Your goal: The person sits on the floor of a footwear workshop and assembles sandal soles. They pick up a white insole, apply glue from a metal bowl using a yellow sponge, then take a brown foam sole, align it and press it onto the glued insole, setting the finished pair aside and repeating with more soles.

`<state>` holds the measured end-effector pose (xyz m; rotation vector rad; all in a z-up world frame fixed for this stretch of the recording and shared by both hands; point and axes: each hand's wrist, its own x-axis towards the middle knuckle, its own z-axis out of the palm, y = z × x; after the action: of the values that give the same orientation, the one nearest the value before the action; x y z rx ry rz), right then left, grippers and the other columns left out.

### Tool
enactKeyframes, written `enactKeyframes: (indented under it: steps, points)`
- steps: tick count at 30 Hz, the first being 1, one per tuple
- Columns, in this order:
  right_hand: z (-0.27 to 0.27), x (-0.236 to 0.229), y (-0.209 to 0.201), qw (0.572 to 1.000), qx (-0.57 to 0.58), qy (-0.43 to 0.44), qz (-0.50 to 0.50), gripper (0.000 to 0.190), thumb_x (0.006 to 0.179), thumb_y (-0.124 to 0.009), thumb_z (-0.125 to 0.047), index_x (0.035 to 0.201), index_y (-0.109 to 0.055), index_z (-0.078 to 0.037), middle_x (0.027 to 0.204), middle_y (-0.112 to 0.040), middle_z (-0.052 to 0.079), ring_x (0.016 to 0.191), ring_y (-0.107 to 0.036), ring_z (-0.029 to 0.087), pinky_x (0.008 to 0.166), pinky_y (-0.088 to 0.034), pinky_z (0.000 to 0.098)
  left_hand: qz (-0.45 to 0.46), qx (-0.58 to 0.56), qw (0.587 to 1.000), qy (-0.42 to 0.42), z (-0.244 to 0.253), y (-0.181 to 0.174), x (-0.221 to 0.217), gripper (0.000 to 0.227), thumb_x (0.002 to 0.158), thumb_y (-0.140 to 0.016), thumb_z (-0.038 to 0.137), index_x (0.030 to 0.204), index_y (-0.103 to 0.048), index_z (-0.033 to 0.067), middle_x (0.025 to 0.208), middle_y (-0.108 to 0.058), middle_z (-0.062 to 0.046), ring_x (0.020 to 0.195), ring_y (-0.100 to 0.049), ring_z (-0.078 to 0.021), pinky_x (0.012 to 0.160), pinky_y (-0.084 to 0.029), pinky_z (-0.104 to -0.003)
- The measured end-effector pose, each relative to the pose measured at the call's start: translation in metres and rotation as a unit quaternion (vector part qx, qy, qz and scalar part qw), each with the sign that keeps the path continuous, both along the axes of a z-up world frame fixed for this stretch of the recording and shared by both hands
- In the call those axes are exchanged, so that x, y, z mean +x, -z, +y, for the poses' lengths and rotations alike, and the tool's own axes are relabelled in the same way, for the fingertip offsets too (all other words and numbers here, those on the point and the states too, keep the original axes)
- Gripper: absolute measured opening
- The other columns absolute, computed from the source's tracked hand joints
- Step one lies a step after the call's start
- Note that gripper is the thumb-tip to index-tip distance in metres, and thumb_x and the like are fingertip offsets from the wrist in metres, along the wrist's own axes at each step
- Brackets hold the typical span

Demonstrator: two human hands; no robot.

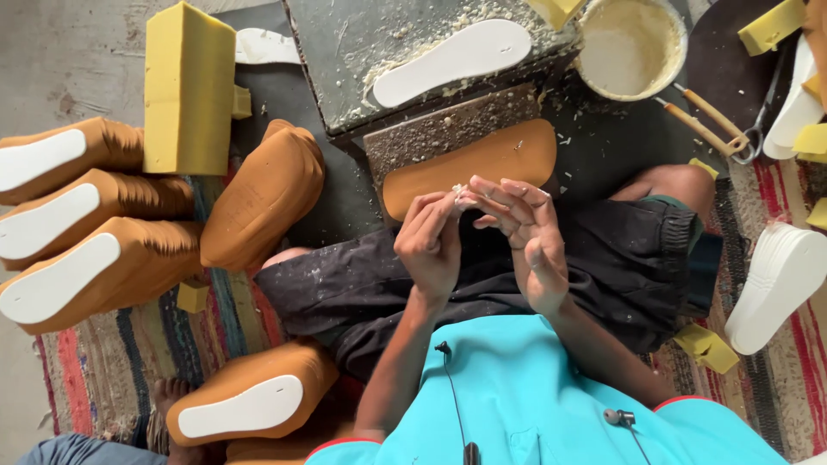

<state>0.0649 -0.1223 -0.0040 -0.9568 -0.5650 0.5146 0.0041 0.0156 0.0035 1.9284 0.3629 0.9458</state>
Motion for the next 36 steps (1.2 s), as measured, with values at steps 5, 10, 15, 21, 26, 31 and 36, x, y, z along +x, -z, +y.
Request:
enactKeyframes:
  steps: [5,10,15,21,26,31,36]
  points:
    - [0.000,0.005,-0.010,0.996,-0.055,0.020,-0.075,0.075,0.107,-0.055,-0.055,0.156,-0.028,-0.004,0.162,-0.042,0.029,0.144,-0.056,0.036,0.123,-0.040,0.0441,0.012,0.110,0.994,0.011,0.003,0.007,-0.007,0.032,0.080,-0.063,-0.015,0.108,-0.069,-0.0019,0.097,-0.070,-0.013,0.094,-0.069,-0.0317,0.085,-0.058,-0.037]
    - [-0.002,0.006,-0.004,0.986,-0.114,0.037,-0.111,0.087,0.102,-0.055,-0.064,0.159,-0.029,-0.004,0.162,-0.049,0.024,0.136,-0.057,0.032,0.116,-0.037,0.0412,0.000,0.109,0.994,0.020,0.000,0.002,-0.008,0.034,0.079,-0.062,-0.017,0.109,-0.070,-0.0040,0.095,-0.070,-0.013,0.093,-0.069,-0.0323,0.085,-0.058,-0.037]
    - [-0.004,0.014,0.000,0.997,-0.054,0.030,-0.036,0.099,0.100,-0.056,-0.069,0.163,-0.023,0.000,0.167,-0.037,0.020,0.160,-0.039,0.035,0.129,-0.027,0.0446,-0.023,0.015,1.000,0.005,0.003,-0.017,-0.009,0.030,0.082,-0.060,-0.016,0.108,-0.069,-0.0046,0.099,-0.073,-0.014,0.097,-0.070,-0.0302,0.089,-0.058,-0.034]
    - [-0.001,0.003,-0.011,0.973,-0.139,-0.011,-0.185,0.103,0.102,-0.039,-0.077,0.167,-0.013,-0.002,0.164,-0.049,0.019,0.166,-0.025,0.033,0.138,-0.016,0.0500,0.057,-0.242,0.956,0.156,-0.005,0.008,-0.006,0.030,0.103,-0.059,-0.006,0.132,-0.065,-0.0055,0.107,-0.074,-0.011,0.095,-0.069,-0.0166,0.091,-0.054,-0.027]
    - [-0.001,0.005,-0.006,0.942,-0.188,0.018,-0.279,0.098,0.103,-0.036,-0.075,0.166,-0.012,-0.004,0.154,-0.059,0.017,0.165,-0.026,0.032,0.136,-0.019,0.0511,-0.008,-0.414,0.886,0.209,-0.008,0.021,-0.012,0.031,0.107,-0.056,0.005,0.136,-0.062,-0.0060,0.122,-0.073,-0.009,0.107,-0.069,-0.0115,0.101,-0.053,-0.026]
    - [0.001,0.006,-0.004,0.893,-0.238,0.026,-0.382,0.099,0.102,-0.033,-0.075,0.166,-0.008,-0.004,0.155,-0.058,0.018,0.164,-0.027,0.033,0.133,-0.018,0.0510,-0.065,-0.459,0.878,0.119,-0.007,0.045,-0.023,0.018,0.102,-0.069,0.003,0.115,-0.073,-0.0099,0.110,-0.076,-0.011,0.096,-0.067,-0.0113,0.091,-0.054,-0.026]
    - [-0.004,0.010,-0.004,0.899,-0.244,0.045,-0.361,0.090,0.104,-0.035,-0.071,0.158,-0.035,0.001,0.139,-0.069,0.013,0.148,-0.049,0.033,0.126,-0.032,0.0481,0.049,-0.109,0.992,0.045,-0.001,0.013,-0.025,0.012,0.090,-0.075,-0.004,0.102,-0.078,-0.0028,0.091,-0.076,-0.007,0.084,-0.070,-0.0126,0.076,-0.055,-0.026]
